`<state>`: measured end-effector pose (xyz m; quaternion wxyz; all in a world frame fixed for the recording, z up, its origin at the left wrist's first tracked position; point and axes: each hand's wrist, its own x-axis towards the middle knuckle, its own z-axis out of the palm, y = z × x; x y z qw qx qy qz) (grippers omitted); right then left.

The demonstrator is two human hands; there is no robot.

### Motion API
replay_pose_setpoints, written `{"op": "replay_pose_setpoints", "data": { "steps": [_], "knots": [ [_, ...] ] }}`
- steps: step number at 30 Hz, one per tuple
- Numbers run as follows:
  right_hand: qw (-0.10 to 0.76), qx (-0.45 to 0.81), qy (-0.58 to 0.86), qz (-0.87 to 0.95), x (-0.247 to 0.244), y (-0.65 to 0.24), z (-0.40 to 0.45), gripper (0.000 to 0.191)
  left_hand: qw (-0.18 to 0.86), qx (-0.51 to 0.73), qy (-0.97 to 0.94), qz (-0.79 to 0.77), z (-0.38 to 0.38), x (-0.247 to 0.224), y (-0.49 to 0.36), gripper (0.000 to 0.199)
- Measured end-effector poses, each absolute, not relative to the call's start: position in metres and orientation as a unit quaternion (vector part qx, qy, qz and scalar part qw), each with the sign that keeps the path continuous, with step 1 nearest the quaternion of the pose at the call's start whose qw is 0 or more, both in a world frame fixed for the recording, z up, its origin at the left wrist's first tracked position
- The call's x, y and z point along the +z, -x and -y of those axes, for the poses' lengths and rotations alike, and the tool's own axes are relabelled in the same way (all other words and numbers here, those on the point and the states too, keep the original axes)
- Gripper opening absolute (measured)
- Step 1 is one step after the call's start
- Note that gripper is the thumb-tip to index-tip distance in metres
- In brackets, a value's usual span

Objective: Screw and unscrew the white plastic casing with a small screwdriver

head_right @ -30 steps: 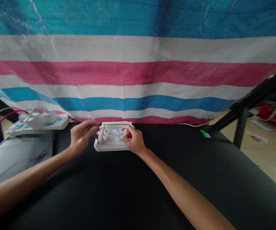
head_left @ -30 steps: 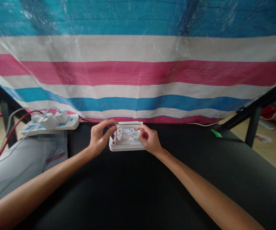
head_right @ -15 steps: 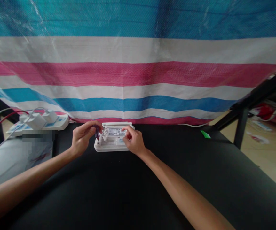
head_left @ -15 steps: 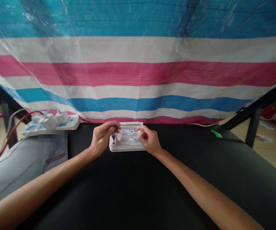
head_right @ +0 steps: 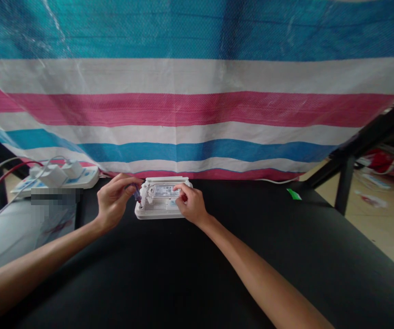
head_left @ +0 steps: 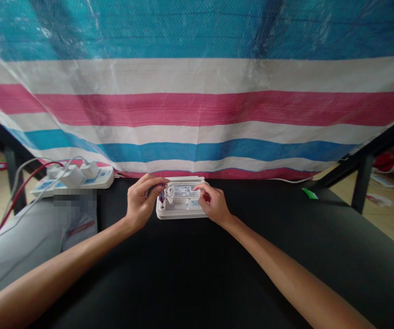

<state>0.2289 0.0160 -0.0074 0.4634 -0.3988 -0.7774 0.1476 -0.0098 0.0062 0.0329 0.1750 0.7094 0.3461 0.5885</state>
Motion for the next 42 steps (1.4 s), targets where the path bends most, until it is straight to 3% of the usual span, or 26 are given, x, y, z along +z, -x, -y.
{"op": "replay_pose_setpoints", "data": {
  "steps": [6, 14, 25, 34, 42],
  "knots": [
    [0.460, 0.143, 0.399, 0.780, -0.007, -0.229, -0.016, 0.021, 0.275, 0.573, -0.704, -0.316, -0.010, 0.035, 0.010, 0.022],
    [0.455, 0.140, 0.400, 0.783, -0.005, -0.228, -0.015, 0.019, 0.190, 0.598, -0.699, -0.342, -0.012, 0.036, 0.009, 0.010],
    [0.458, 0.131, 0.394, 0.786, -0.006, -0.229, -0.016, 0.019, 0.304, 0.576, -0.692, -0.311, -0.008, 0.035, 0.009, 0.018],
    [0.460, 0.121, 0.389, 0.789, -0.006, -0.228, -0.016, 0.019, 0.151, 0.606, -0.709, -0.328, -0.017, 0.032, 0.011, 0.010],
    [0.459, 0.120, 0.390, 0.789, -0.006, -0.228, -0.016, 0.018, 0.189, 0.583, -0.728, -0.307, -0.011, 0.040, 0.010, 0.015]
  ]
}}
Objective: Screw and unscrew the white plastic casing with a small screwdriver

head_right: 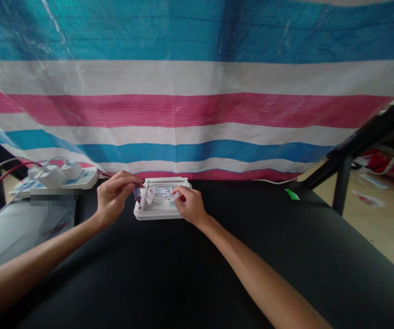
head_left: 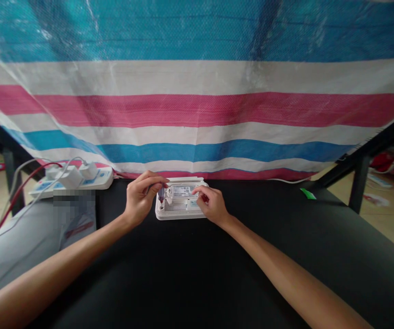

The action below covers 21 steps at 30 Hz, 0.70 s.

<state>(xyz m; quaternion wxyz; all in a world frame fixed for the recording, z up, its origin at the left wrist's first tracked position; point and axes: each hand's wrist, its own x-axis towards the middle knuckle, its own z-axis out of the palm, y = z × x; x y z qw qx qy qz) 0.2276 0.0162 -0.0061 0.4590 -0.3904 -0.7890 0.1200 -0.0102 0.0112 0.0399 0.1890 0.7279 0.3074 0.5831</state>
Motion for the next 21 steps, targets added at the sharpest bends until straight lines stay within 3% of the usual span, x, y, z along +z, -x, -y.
{"op": "replay_pose_setpoints", "data": {
  "steps": [4, 11, 18, 21],
  "knots": [
    [0.459, 0.116, 0.388, 0.791, -0.0060, -0.2277, -0.0163, 0.017, 0.249, 0.571, -0.725, -0.293, -0.0157, 0.0349, 0.0125, 0.018],
    [0.458, 0.116, 0.389, 0.791, -0.0065, -0.2279, -0.0162, 0.017, 0.162, 0.601, -0.715, -0.319, -0.0155, 0.0344, 0.0111, 0.008],
    [0.457, 0.111, 0.387, 0.793, -0.0072, -0.2273, -0.0169, 0.018, 0.255, 0.560, -0.726, -0.307, -0.0090, 0.0398, 0.0096, 0.018],
    [0.458, 0.110, 0.385, 0.794, -0.0070, -0.2273, -0.0168, 0.018, 0.228, 0.583, -0.716, -0.310, -0.0129, 0.0362, 0.0103, 0.014]
  ]
}}
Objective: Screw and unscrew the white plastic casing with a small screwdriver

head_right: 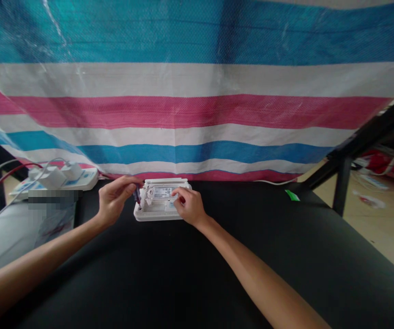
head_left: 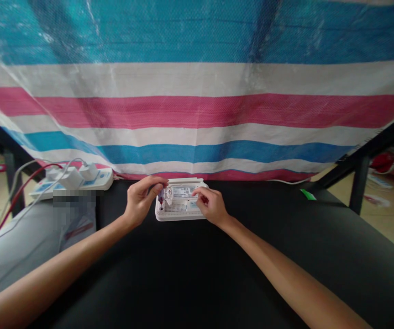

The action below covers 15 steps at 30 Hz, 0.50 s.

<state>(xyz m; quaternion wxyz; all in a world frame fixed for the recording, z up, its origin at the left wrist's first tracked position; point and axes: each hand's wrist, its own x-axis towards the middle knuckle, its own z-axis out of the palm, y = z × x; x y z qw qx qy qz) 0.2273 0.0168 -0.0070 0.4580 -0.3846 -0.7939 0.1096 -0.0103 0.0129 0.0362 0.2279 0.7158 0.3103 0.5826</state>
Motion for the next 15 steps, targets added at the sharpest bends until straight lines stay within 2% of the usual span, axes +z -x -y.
{"op": "replay_pose_setpoints", "data": {
  "steps": [3, 6, 10, 15],
  "knots": [
    [0.460, 0.112, 0.384, 0.793, -0.0067, -0.2272, -0.0167, 0.017, 0.159, 0.608, -0.708, -0.321, -0.0156, 0.0351, 0.0100, 0.007],
    [0.459, 0.114, 0.387, 0.791, -0.0067, -0.2271, -0.0166, 0.018, 0.139, 0.607, -0.708, -0.332, -0.0135, 0.0386, 0.0088, 0.007],
    [0.455, 0.114, 0.388, 0.793, -0.0072, -0.2270, -0.0165, 0.018, 0.154, 0.592, -0.719, -0.329, -0.0092, 0.0432, 0.0089, 0.013],
    [0.455, 0.107, 0.386, 0.795, -0.0074, -0.2276, -0.0170, 0.018, 0.225, 0.565, -0.730, -0.312, -0.0120, 0.0385, 0.0133, 0.019]
  ]
}}
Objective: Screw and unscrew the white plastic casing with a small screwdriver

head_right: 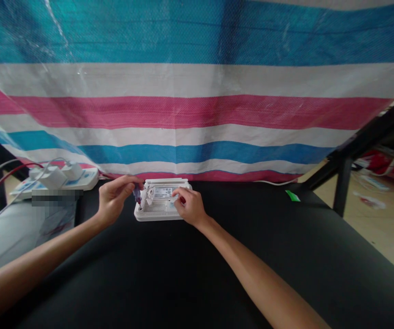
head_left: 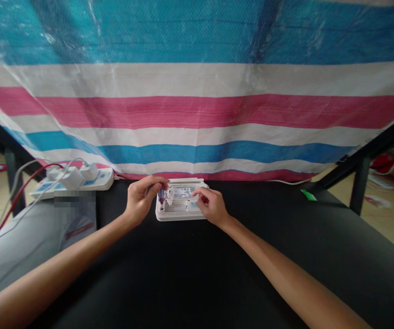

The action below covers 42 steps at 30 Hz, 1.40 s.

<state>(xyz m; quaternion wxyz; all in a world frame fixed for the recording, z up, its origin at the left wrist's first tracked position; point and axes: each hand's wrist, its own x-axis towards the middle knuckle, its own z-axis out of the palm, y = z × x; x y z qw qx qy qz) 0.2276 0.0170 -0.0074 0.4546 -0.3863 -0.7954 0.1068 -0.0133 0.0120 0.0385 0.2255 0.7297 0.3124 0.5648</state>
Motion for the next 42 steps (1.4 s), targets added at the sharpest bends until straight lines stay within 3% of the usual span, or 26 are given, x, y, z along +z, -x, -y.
{"op": "replay_pose_setpoints", "data": {
  "steps": [7, 18, 27, 36, 42],
  "knots": [
    [0.449, 0.106, 0.395, 0.794, -0.0069, -0.2275, -0.0167, 0.017, 0.147, 0.568, -0.740, -0.330, -0.0146, 0.0383, 0.0118, 0.011],
    [0.457, 0.106, 0.384, 0.796, -0.0058, -0.2272, -0.0164, 0.018, 0.208, 0.558, -0.737, -0.319, -0.0121, 0.0364, 0.0143, 0.021],
    [0.450, 0.110, 0.387, 0.797, -0.0070, -0.2278, -0.0170, 0.017, 0.134, 0.589, -0.725, -0.331, -0.0139, 0.0371, 0.0107, 0.009],
    [0.441, 0.109, 0.397, 0.798, -0.0062, -0.2275, -0.0165, 0.016, 0.215, 0.556, -0.731, -0.332, -0.0123, 0.0388, 0.0139, 0.022],
    [0.445, 0.108, 0.395, 0.797, -0.0067, -0.2277, -0.0163, 0.016, 0.214, 0.563, -0.731, -0.321, -0.0147, 0.0323, 0.0150, 0.017]
  ]
}}
